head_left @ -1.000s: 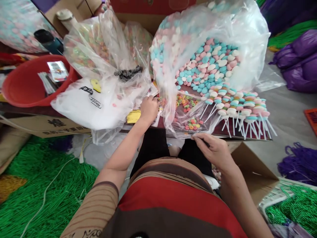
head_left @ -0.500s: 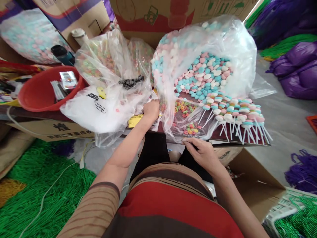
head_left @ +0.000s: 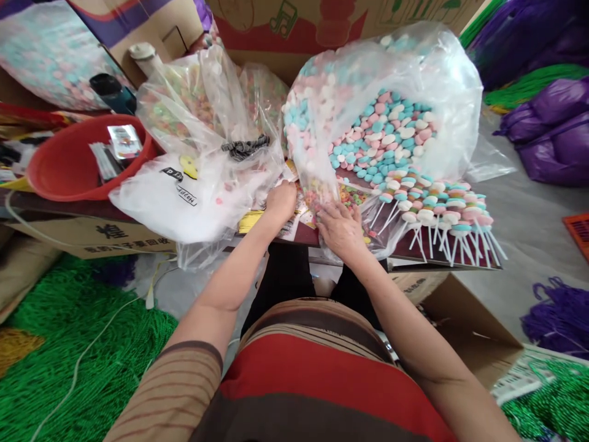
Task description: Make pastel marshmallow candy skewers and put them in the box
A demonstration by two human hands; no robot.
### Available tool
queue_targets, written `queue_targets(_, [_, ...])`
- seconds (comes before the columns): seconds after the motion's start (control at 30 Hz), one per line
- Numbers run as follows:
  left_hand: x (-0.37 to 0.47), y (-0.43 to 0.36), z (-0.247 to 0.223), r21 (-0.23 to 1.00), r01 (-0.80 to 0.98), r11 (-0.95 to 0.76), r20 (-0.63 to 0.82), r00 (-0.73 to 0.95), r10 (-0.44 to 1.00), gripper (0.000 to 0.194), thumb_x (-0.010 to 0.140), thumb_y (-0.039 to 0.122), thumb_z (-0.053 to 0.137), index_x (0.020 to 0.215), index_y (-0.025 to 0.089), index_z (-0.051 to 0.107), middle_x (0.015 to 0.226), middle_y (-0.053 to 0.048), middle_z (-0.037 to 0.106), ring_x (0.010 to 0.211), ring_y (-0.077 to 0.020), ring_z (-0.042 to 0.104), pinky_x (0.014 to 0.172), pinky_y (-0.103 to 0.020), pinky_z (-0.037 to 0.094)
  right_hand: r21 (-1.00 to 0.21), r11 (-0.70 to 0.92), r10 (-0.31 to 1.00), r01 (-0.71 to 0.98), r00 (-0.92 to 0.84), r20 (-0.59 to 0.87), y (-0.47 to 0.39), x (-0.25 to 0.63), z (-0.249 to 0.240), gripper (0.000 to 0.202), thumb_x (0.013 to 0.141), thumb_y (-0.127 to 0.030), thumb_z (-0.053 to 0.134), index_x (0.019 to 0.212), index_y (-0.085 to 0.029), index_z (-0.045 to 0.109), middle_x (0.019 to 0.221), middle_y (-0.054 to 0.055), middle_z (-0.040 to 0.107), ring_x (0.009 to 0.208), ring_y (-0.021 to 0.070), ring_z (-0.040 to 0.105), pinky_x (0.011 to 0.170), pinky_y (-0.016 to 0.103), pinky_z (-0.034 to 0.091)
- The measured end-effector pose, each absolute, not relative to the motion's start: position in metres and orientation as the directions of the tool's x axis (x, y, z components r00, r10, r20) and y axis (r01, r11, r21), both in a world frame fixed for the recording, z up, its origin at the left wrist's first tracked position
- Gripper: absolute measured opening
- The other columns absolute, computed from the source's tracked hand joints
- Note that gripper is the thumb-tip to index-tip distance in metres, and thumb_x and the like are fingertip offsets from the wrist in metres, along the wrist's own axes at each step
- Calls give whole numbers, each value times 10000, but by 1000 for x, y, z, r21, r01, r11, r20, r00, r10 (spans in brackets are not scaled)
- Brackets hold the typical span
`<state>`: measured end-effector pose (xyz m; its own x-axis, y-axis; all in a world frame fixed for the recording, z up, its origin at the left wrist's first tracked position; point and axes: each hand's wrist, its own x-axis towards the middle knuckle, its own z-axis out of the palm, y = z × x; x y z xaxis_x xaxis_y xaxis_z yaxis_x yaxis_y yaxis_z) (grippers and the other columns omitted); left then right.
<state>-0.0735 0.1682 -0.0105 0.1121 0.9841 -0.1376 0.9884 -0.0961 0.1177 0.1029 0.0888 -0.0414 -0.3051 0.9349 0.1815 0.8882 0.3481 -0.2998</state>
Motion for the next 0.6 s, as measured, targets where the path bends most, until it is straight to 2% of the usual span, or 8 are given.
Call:
queue_targets(0.1, [-70, 171, -11, 98, 990, -101, -119, 112, 987, 437, 940, 23, 380, 1269, 74, 661, 1290, -239, 679, 1113, -328, 725, 912, -411, 562, -312, 316, 944, 896, -264, 199, 87, 107, -45, 343, 995, -291, 490, 1224, -242, 741, 1410, 109, 693, 1398, 391, 503, 1204, 708, 213])
queue_targets(0.27, [-72, 173, -16, 107, 989, -102, -93, 112, 989, 402, 957, 74, 395, 1257, 59, 661, 1280, -255, 680, 1096, -333, 725, 900, -416, 555, -338, 269, 956, 902, -206, 210, 88, 108, -49, 349, 984, -263, 484, 1208, -244, 752, 1421, 101, 688, 1380, 396, 521, 1191, 711, 232])
queue_targets(0.43, [-86, 165, -21, 196, 963, -185, 63, 176, 982, 338, 1005, 180, 394, 1161, 88, 680, 1208, -203, 705, 1098, -297, 698, 914, -372, 521, -359, 259, 960, 897, -199, 197, 91, 108, -53, 349, 974, -248, 489, 1200, -239, 754, 1435, 103, 680, 1387, 383, 528, 1172, 676, 272])
queue_targets(0.53, [-97, 152, -25, 259, 930, -262, 189, 217, 958, 307, 1026, 224, 390, 1068, 133, 680, 1123, -161, 710, 1072, -257, 679, 911, -344, 502, -440, 269, 959, 857, -194, 207, 93, 110, -51, 306, 961, -275, 527, 1138, -239, 774, 1389, 114, 709, 1366, 374, 558, 1169, 651, 301])
queue_targets(0.6, [-101, 143, -28, 287, 902, -323, 280, 243, 929, 299, 1032, 256, 392, 1009, 161, 675, 1036, -138, 709, 1037, -240, 670, 910, -344, 498, -557, 257, 962, 789, -155, 225, 94, 113, -44, 301, 973, -342, 535, 1096, -231, 785, 1308, 128, 750, 1303, 356, 618, 1161, 614, 351])
